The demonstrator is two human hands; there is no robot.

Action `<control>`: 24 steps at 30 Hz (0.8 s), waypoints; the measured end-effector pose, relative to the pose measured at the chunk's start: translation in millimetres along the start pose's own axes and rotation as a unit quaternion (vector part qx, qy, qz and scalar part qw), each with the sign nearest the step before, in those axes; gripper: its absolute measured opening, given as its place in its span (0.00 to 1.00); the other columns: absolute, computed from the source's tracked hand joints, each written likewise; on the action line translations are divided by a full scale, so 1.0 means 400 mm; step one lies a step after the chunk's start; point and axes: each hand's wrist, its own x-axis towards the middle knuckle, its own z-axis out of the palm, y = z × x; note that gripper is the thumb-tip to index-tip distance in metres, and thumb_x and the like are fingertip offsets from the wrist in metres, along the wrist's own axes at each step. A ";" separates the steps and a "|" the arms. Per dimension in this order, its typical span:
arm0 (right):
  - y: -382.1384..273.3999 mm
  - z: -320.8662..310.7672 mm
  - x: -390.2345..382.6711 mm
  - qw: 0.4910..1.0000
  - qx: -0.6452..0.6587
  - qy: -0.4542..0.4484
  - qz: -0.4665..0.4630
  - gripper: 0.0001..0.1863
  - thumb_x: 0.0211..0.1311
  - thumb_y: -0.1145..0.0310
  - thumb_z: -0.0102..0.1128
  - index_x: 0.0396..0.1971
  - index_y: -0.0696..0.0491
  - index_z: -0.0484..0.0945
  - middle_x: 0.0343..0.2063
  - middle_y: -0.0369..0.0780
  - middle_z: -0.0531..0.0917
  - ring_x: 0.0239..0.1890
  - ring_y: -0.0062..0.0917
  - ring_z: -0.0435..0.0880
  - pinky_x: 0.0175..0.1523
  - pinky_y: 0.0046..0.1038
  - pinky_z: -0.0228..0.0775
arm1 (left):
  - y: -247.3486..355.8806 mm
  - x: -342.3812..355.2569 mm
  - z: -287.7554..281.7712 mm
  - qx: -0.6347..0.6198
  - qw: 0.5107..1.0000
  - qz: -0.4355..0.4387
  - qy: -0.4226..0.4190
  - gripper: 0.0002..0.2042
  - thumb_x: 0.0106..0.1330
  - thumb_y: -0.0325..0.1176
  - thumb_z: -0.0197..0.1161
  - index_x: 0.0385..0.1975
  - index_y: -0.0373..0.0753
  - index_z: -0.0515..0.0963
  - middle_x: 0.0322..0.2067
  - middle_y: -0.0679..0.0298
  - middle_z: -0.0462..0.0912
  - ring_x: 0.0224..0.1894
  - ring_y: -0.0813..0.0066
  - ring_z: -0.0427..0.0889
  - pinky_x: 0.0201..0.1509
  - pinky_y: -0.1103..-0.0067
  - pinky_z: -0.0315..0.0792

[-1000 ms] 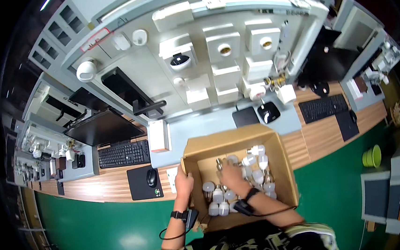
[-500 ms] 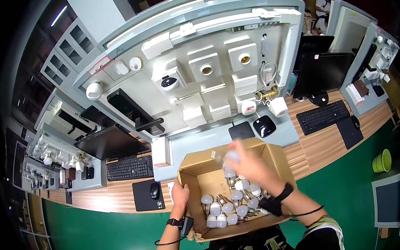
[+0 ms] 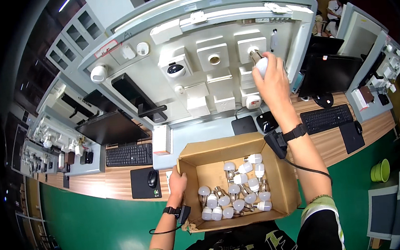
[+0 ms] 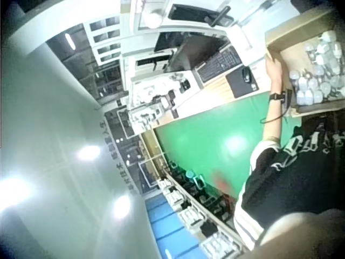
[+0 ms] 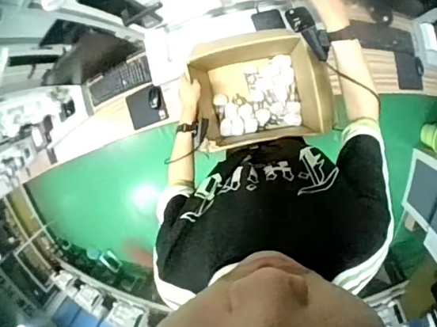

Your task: The person picks up light bulbs from a cardboard box and screws them into sockets on a large white panel.

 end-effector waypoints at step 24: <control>0.017 0.077 0.050 0.963 0.132 -0.076 0.225 0.35 0.60 0.50 0.63 0.51 0.67 0.68 0.40 0.51 0.78 0.29 0.31 0.85 0.26 0.30 0.79 | -0.005 0.008 0.004 -0.028 0.999 -0.024 -0.014 0.21 0.59 0.33 0.56 0.53 0.37 0.71 0.41 0.42 0.83 0.45 0.39 0.81 0.52 0.55 0.72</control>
